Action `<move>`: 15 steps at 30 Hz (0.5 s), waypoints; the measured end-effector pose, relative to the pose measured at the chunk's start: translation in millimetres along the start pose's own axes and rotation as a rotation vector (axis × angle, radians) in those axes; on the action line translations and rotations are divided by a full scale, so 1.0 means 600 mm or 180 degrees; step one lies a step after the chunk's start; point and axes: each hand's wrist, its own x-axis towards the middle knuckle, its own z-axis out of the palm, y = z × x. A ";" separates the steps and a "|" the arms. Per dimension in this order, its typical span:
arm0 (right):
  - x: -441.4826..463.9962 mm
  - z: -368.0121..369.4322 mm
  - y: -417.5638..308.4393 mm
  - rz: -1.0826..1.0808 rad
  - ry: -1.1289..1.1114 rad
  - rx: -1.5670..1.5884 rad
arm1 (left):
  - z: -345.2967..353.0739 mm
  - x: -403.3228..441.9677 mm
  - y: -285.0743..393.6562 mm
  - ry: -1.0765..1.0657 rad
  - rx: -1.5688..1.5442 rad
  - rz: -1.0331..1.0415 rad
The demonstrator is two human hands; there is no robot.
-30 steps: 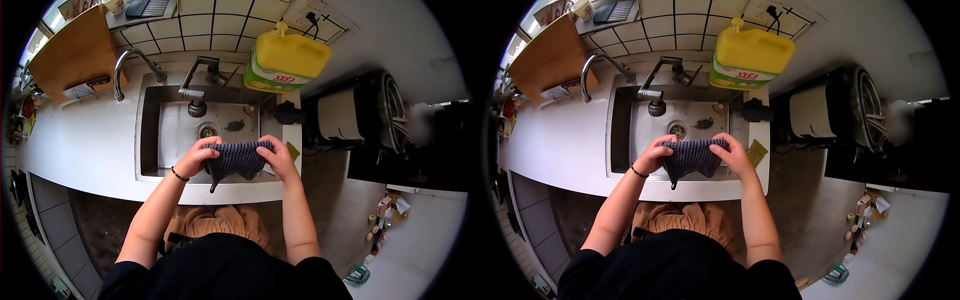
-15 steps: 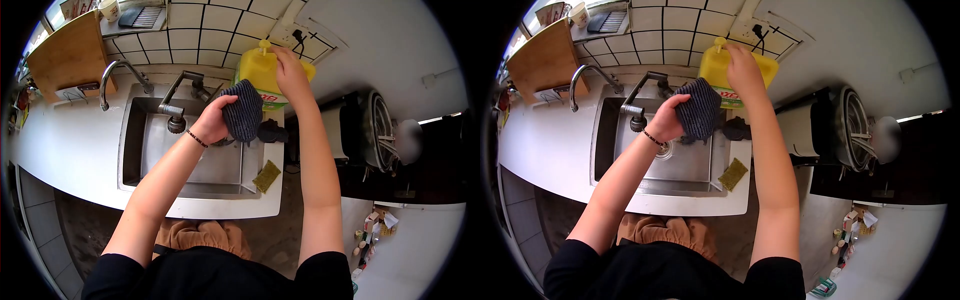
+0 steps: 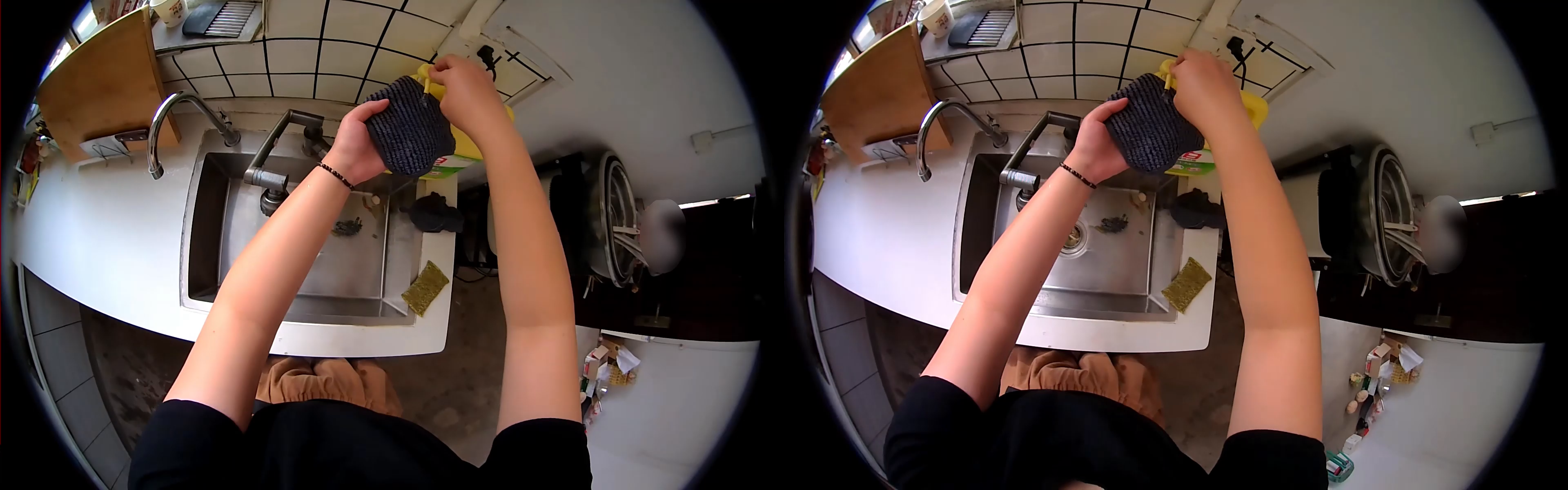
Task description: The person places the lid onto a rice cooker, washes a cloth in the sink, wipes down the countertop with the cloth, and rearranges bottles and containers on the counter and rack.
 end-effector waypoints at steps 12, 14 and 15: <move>-0.007 0.030 -0.001 -0.0069 -0.0034 -0.0129 | -0.078 -0.116 -0.046 0.0171 -0.0338 -0.0189; -0.017 0.031 0.008 -0.0362 0.0399 -0.0237 | -0.116 -0.176 -0.061 0.0288 -0.0342 -0.0301; -0.018 0.035 0.001 -0.0504 0.0624 -0.0279 | -0.134 -0.208 -0.067 0.0408 -0.0277 -0.0311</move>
